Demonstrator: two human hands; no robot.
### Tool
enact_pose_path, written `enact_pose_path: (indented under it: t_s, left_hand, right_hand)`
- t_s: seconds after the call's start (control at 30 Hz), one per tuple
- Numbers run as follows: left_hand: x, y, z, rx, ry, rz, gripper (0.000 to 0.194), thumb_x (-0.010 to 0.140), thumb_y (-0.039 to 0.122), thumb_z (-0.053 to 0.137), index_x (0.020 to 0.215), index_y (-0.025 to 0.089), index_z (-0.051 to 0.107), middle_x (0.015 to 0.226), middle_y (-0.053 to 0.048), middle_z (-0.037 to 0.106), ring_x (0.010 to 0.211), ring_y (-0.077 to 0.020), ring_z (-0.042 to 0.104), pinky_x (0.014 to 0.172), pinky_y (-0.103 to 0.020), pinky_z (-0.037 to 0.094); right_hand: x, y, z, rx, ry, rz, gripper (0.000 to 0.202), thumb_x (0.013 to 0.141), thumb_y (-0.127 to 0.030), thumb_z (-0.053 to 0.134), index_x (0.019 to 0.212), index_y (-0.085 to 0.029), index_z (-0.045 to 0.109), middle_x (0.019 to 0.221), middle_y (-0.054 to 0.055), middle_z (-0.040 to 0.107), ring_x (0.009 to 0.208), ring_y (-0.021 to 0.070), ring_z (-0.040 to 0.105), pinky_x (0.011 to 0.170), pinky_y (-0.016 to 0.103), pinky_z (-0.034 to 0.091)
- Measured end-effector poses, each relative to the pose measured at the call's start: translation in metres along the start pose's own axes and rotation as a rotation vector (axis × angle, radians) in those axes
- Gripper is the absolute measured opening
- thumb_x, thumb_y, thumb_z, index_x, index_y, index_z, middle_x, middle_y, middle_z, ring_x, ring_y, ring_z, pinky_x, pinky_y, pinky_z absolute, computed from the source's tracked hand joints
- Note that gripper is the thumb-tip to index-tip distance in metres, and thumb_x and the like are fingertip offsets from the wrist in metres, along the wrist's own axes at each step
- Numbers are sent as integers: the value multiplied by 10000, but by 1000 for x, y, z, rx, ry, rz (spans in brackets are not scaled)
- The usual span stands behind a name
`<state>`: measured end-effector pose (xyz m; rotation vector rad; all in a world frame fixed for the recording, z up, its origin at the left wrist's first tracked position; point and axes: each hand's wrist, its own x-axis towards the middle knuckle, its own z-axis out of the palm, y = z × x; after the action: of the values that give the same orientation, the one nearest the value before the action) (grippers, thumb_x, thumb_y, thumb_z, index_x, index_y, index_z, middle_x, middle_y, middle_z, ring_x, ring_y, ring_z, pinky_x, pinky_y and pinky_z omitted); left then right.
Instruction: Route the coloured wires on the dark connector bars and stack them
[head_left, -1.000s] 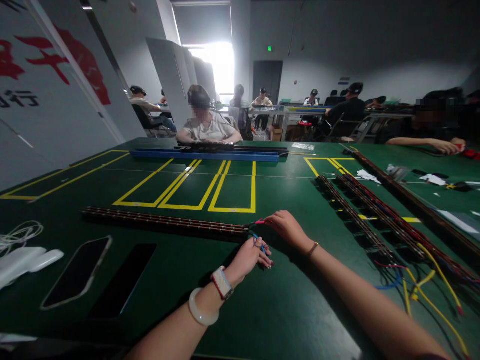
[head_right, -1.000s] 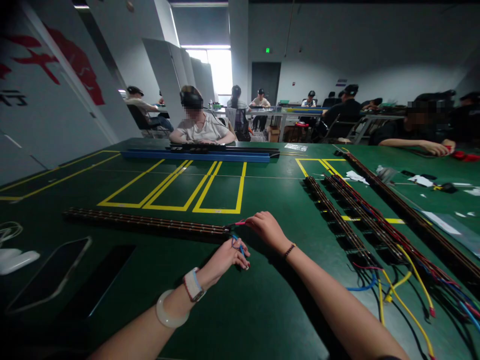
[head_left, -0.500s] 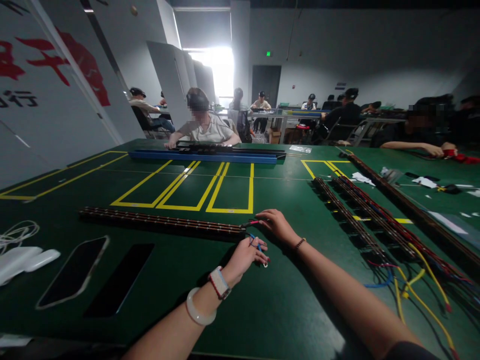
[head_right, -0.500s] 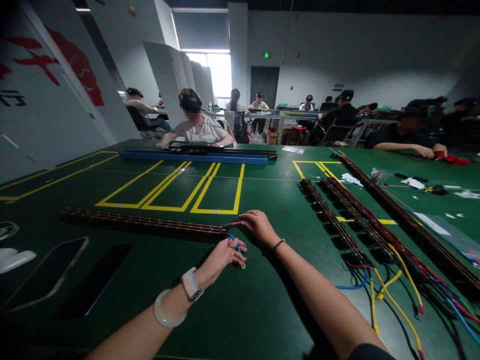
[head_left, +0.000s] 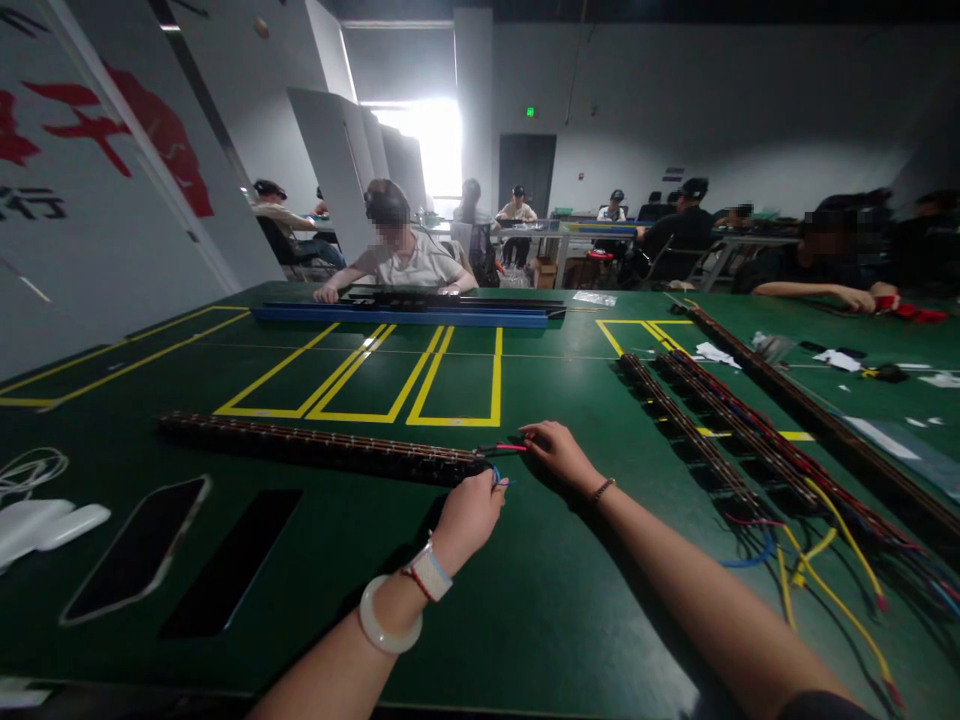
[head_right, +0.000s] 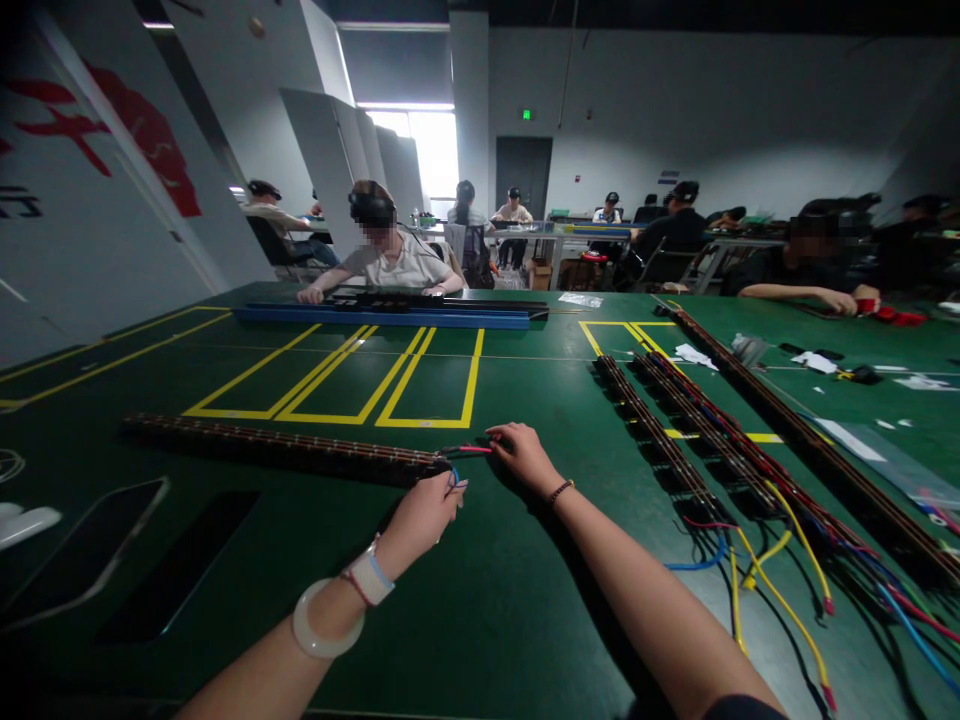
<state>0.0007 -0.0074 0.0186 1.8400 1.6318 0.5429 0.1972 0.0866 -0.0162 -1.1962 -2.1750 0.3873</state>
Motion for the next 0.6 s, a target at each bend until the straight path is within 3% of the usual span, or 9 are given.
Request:
enact_pose_path:
  t_s: [0.13, 0.27, 0.37, 0.43, 0.6]
  left_hand:
    - [-2, 0, -4, 130, 19, 59, 256, 930, 296, 428, 756, 177, 573, 727, -77, 641, 632, -193, 597, 599, -270, 363]
    - [1, -1, -3, -13, -33, 69, 320, 935, 367, 406, 714, 186, 550, 681, -46, 631, 601, -177, 589, 561, -255, 355]
    - [2, -1, -4, -95, -9, 83, 424, 940, 463, 356, 675, 190, 544, 632, -29, 607, 565, -166, 571, 545, -253, 354]
    - [1, -1, -4, -116, 12, 87, 500, 945, 508, 297, 655, 191, 551, 603, -26, 591, 552, -165, 562, 545, -257, 358]
    - [0, -2, -4, -143, 7, 36, 532, 937, 539, 285, 634, 192, 552, 537, -14, 554, 519, -164, 539, 523, -257, 340]
  right_hand:
    - [-1, -1, 1, -39, -3, -21, 190, 887, -200, 574, 1043, -183, 682, 944, 60, 684, 892, 190, 592, 830, 316, 440]
    - [-3, -8, -2, -101, 31, -42, 168, 885, -209, 580, 1027, -183, 666, 961, 66, 668, 901, 194, 579, 822, 316, 423]
    - [-3, -23, -11, -172, 60, -58, 106, 872, -238, 600, 936, -175, 656, 895, 61, 651, 853, 193, 566, 780, 310, 413]
    - [-3, -37, -17, -204, -8, -92, 121, 887, -272, 582, 875, -172, 649, 827, 52, 643, 791, 181, 560, 740, 299, 409]
    - [-11, -68, -21, -251, -327, -228, 187, 884, -335, 578, 826, -178, 663, 789, 50, 674, 718, 171, 594, 718, 297, 431]
